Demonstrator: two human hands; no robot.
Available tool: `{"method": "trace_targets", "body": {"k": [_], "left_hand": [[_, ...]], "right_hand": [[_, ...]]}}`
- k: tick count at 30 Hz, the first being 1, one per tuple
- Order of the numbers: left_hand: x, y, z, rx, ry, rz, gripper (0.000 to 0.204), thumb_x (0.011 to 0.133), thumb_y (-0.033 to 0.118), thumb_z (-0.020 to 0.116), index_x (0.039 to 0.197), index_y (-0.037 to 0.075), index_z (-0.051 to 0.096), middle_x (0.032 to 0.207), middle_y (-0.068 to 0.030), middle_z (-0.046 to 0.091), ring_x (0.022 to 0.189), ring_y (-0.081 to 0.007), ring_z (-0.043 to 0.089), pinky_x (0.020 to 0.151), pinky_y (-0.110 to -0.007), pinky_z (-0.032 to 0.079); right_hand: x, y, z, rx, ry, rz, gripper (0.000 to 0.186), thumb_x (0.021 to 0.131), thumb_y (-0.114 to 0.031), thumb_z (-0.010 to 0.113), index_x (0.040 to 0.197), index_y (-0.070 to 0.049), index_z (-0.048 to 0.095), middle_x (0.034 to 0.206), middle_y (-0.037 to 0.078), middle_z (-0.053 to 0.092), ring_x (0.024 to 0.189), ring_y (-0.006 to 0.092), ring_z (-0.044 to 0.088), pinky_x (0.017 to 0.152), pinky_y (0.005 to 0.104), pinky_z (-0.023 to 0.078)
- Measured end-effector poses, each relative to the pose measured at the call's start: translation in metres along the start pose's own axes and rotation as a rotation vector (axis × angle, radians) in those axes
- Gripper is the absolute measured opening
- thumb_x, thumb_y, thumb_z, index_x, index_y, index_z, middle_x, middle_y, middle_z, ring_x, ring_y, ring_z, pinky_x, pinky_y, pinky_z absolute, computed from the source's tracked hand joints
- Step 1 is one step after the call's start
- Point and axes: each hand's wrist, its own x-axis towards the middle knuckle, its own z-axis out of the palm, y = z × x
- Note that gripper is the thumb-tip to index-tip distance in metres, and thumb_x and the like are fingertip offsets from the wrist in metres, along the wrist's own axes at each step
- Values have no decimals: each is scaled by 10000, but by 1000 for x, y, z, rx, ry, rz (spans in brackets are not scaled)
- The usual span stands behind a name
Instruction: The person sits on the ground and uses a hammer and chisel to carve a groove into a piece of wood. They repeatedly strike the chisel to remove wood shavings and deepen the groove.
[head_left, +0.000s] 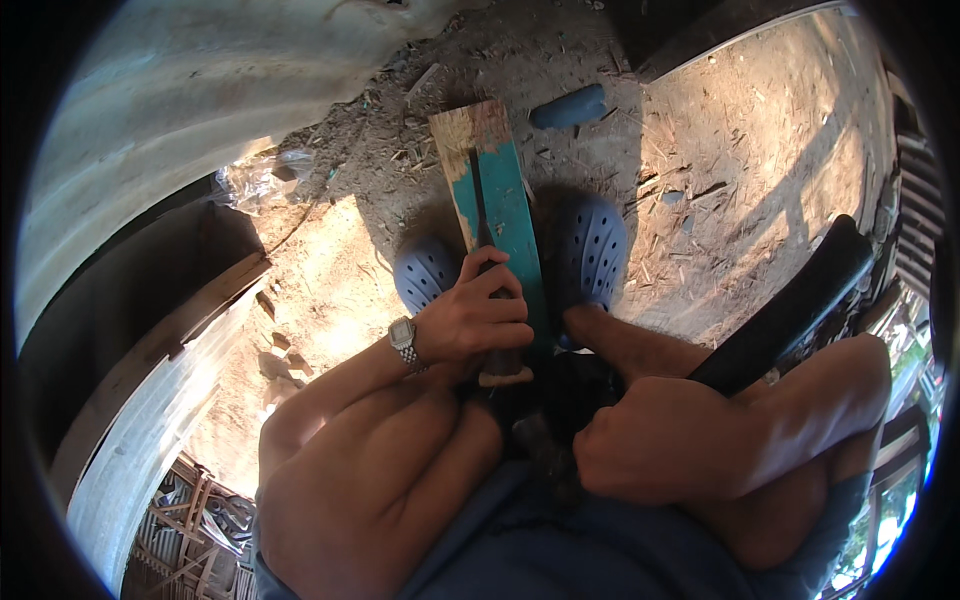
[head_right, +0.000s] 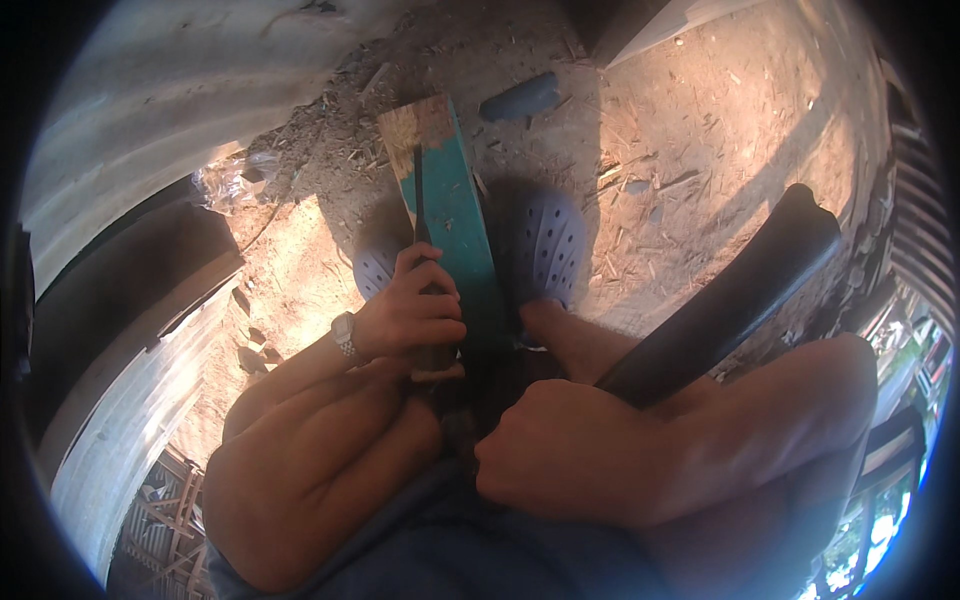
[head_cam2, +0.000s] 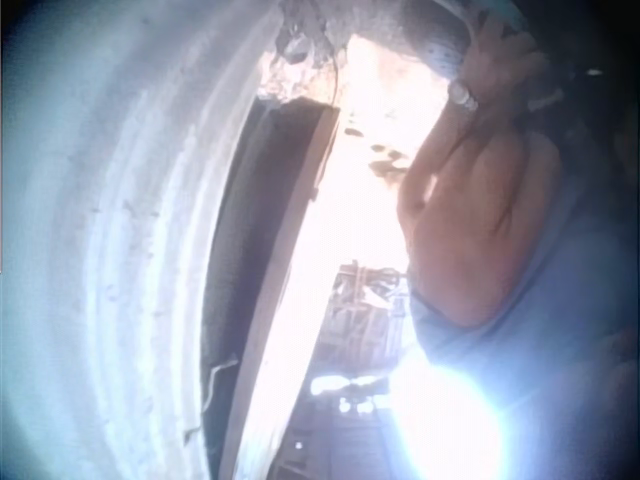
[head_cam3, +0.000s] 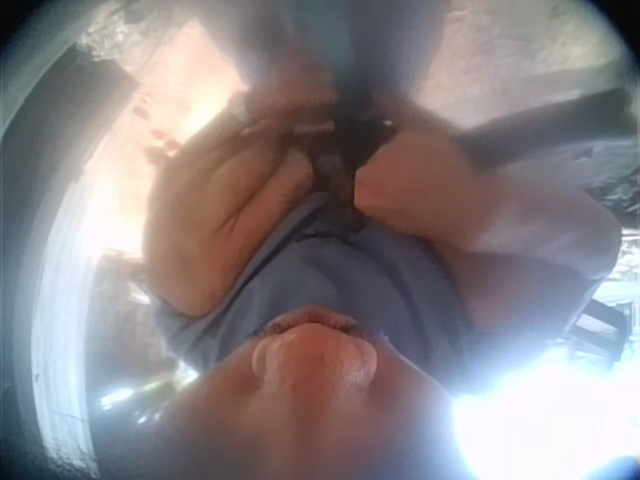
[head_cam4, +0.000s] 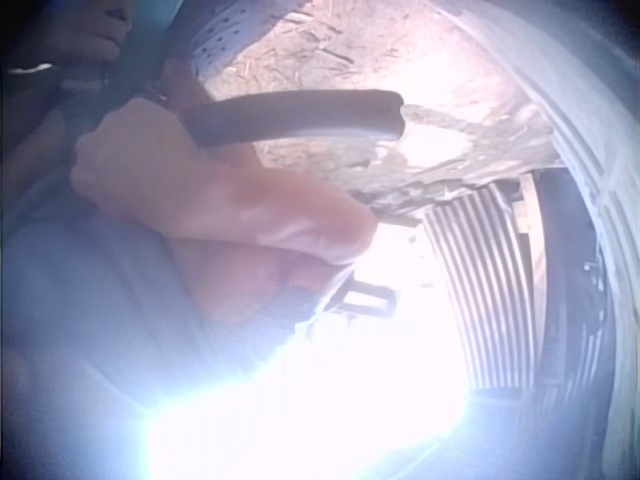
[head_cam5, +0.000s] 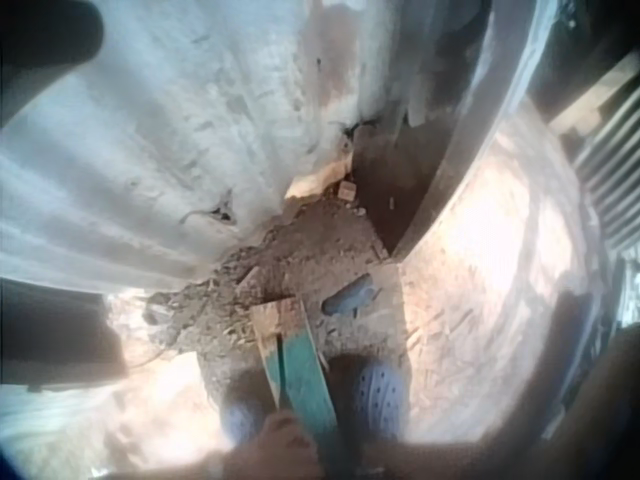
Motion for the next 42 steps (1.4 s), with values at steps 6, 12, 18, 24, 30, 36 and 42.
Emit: {"method": "trace_targets", "body": {"k": [6, 12, 18, 24, 30, 36, 42], "left_hand": [[1, 1, -4, -51, -11, -8, 159, 693, 141, 676, 851, 129, 666, 835, 8, 572, 897, -217, 584, 1016, -550, 372], [5, 4, -6, -48, 31, -26, 123, 716, 128, 654, 839, 128, 644, 818, 13, 537, 875, -200, 567, 1022, -540, 370], [7, 4, -8, -49, 40, -21, 120, 726, 145, 649, 844, 123, 650, 814, 12, 540, 873, -203, 566, 1017, -536, 373], [2, 1, -11, -38, 16, 9, 131, 721, 152, 646, 849, 124, 654, 820, 8, 548, 876, -207, 569, 1011, -536, 379], [2, -1, -16, -26, 40, 0, 128, 720, 158, 647, 846, 134, 654, 817, 10, 553, 871, -208, 568, 1005, -531, 384], [5, -4, -20, -42, 53, -18, 131, 715, 162, 657, 843, 136, 655, 817, 13, 559, 865, -211, 566, 1006, -527, 385], [4, -1, -21, -97, 37, -12, 150, 711, 157, 664, 858, 129, 653, 834, 7, 566, 869, -215, 571, 1006, -533, 384]], "right_hand": [[1, -4, 0, -16, 10, -29, 209, 830, -153, 592, 688, -6, 638, 585, 130, 653, 528, 247, 689, 416, 368, 514], [1, -3, 2, -65, 38, -11, 220, 835, -160, 587, 680, -10, 626, 573, 132, 645, 504, 231, 675, 404, 361, 502], [1, -2, 1, -70, 46, -25, 219, 842, -154, 584, 688, -4, 625, 569, 129, 640, 496, 226, 668, 399, 357, 497], [2, 0, 1, -103, 67, -16, 214, 846, -146, 580, 699, 4, 623, 572, 136, 637, 498, 230, 667, 391, 357, 493], [2, 2, 1, -93, 57, -7, 202, 845, -138, 578, 714, 7, 629, 587, 137, 643, 506, 229, 670, 396, 359, 500], [2, 4, 2, -83, 40, 3, 205, 848, -141, 575, 714, 4, 631, 588, 132, 639, 507, 225, 665, 399, 358, 500], [1, 1, 0, -103, 47, 74, 212, 823, -174, 617, 643, -82, 680, 601, 59, 654, 565, 199, 673, 467, 348, 489]]}}
